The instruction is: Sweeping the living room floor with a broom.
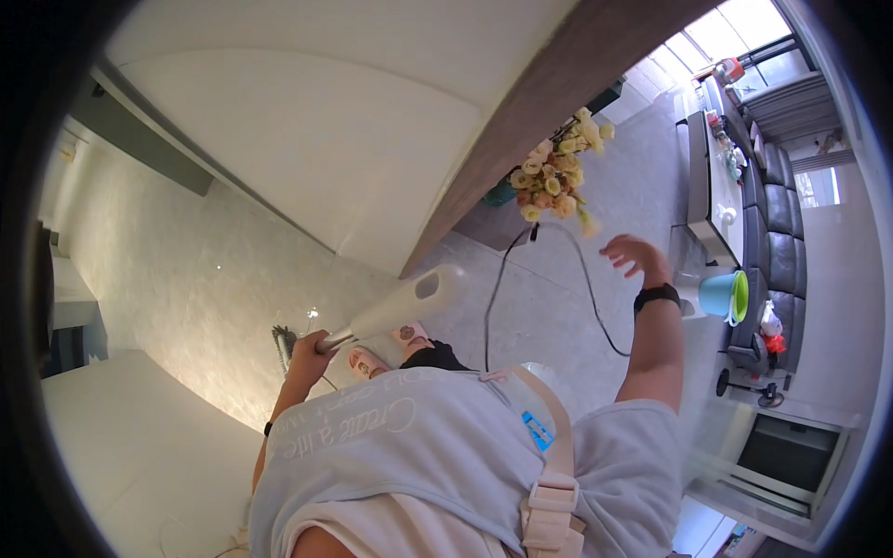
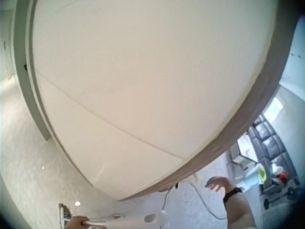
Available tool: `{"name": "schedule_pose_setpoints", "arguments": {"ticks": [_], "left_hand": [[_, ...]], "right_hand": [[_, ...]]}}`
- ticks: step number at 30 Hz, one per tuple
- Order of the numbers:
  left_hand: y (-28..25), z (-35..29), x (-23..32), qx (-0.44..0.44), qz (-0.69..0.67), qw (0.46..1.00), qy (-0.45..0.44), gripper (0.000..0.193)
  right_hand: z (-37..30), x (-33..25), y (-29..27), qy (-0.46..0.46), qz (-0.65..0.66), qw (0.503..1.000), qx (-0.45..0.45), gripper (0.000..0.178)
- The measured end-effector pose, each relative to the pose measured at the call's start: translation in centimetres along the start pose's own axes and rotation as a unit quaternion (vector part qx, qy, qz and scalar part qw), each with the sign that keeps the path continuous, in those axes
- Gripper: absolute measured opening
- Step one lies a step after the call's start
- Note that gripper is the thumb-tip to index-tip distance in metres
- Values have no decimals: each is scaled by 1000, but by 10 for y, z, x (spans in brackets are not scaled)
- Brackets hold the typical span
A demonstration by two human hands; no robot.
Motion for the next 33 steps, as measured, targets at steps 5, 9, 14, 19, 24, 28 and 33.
{"name": "schedule_pose_setpoints", "arguments": {"ticks": [5, 9, 14, 19, 24, 28, 33], "left_hand": [[7, 6, -5, 36, 12, 999, -1, 16], [15, 5, -4, 62, -13, 998, 4, 20], [12, -5, 57, -21, 67, 997, 26, 14], [34, 8, 33, -40, 78, 992, 94, 20], [-19, 38, 6, -12, 135, 987, 83, 12], [-88, 100, -14, 32, 157, 980, 122, 8], [-178, 161, -75, 58, 194, 969, 143, 10]], "right_hand": [[42, 33, 37, 94, 12, 986, -136, 56], [60, 49, 59, -24, 65, 995, -76, 31], [-89, -87, 52, -504, 198, 833, -111, 45], [-194, -178, 85, -721, 350, 581, -145, 63], [-199, -268, 113, -773, 185, 498, -348, 36], [-201, -318, 154, -758, 274, 555, -206, 26], [-205, -400, 231, -724, 357, 579, -114, 22]]}}
Point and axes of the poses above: each hand's wrist, its own z-axis towards the middle knuckle, its own y-axis out of the palm, x = y × z, the point moved 2 cm from there along z, towards the middle knuckle, and after that the axes turned 8 degrees about -y, right-handed, at the moved point
